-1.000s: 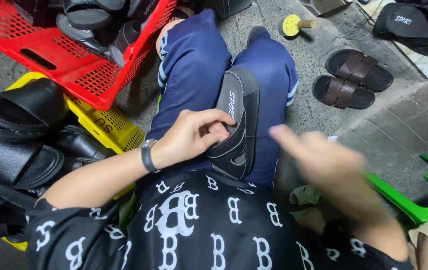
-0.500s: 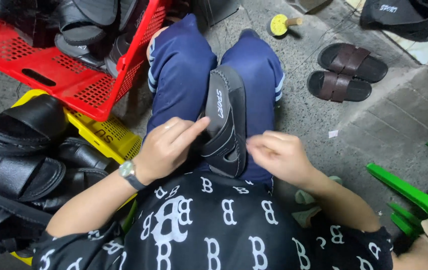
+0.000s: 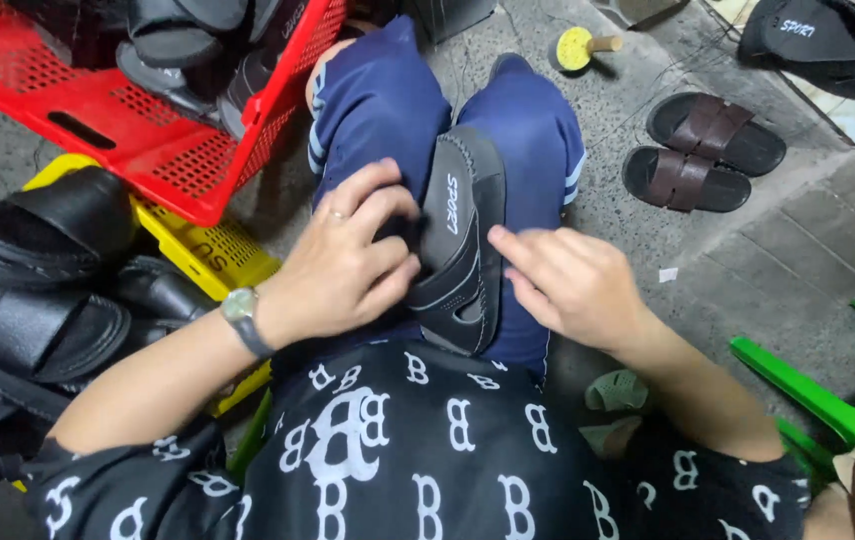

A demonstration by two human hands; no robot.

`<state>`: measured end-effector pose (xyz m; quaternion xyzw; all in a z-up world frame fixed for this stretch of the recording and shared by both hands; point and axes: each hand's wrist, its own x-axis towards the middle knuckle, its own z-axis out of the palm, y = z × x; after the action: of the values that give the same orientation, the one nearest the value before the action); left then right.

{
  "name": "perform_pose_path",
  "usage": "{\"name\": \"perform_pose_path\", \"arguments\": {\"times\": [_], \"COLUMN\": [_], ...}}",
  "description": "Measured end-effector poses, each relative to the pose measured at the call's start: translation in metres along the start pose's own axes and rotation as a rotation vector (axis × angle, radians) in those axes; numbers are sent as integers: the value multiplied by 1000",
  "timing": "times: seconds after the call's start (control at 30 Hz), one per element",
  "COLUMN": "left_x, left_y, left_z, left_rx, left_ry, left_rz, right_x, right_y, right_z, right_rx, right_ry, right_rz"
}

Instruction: Hand-sewing the upper part of a black sandal to its sole using a needle and thread

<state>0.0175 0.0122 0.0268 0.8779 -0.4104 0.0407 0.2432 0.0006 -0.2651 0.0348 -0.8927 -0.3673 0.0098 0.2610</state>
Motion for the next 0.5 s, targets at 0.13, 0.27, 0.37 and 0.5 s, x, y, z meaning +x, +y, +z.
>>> {"name": "perform_pose_path", "arguments": {"times": [0.13,0.27,0.37,0.5], "left_x": [13,-8,7,7], "left_y": [-1,-32,-28,0], "left_z": [-6,29,-15,-4], "left_rx": [-1290,-1592,-896,-425], "left_ry": [-81,135,112,291], "left_rz": [-285,-773,-704,-279], "right_x": [-3,6,11,-24], "right_y": [11,16,15,21], "right_z": [18,10,3,20], "right_rx": [-203,-231,-64,-104], "right_ry": [29,-89,-75,-128], "right_rz": [-201,-248,-176,-87]}}
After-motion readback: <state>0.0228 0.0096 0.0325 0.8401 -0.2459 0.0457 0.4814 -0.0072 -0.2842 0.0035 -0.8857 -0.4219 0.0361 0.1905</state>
